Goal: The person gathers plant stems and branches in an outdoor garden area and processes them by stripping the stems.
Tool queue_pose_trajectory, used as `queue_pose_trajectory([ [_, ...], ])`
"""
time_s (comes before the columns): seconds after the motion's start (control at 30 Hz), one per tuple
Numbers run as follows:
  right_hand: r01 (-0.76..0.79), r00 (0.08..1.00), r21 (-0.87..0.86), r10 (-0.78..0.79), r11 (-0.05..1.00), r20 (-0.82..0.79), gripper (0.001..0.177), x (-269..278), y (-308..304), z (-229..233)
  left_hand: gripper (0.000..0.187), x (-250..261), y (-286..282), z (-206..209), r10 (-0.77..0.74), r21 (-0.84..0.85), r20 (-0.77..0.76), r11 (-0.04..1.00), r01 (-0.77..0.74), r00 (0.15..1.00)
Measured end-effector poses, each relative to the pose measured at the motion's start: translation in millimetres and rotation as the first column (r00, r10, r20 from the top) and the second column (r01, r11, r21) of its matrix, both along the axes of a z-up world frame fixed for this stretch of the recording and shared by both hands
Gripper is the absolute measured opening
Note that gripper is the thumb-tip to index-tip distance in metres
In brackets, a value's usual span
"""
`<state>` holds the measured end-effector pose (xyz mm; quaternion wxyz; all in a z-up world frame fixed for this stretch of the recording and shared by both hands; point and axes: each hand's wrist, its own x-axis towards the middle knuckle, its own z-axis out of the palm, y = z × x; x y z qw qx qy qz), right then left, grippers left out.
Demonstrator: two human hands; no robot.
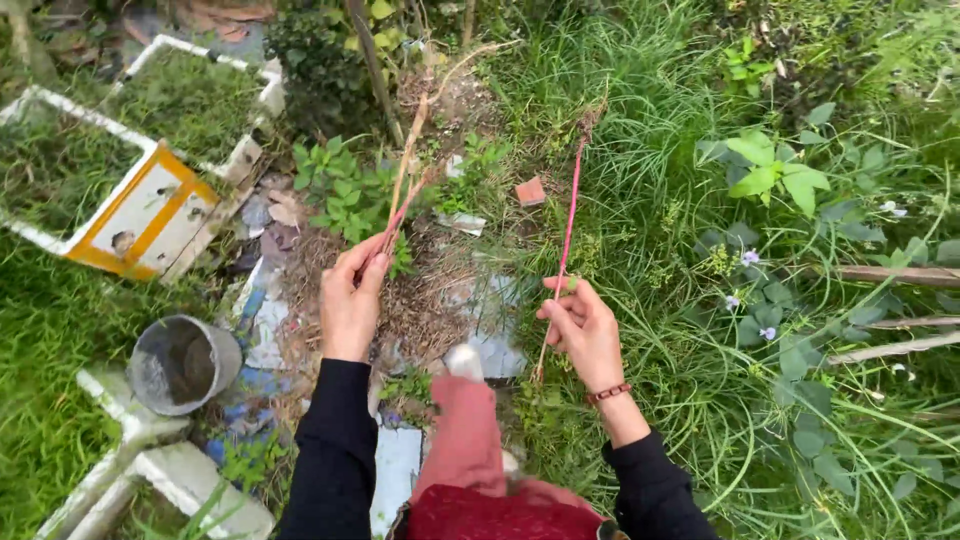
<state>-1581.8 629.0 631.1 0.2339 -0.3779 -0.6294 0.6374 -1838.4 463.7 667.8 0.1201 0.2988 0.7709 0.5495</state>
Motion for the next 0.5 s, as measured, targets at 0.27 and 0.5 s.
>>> queue_pose_trajectory([
  [0.27,0.161,0.986,0.025,-0.159,0.987,-0.058,0.028,-99,134,-5,0.036,-113,196,-30,-0.195,0.172,0.318,0.974,0.146,0.928],
  [0.5,0.275,0.961,0.063,-0.274,0.959,-0.024,0.027,-194,250,32,0.040,-204,339,-1,-0.327,0.182,0.387,0.944,0.276,0.862],
])
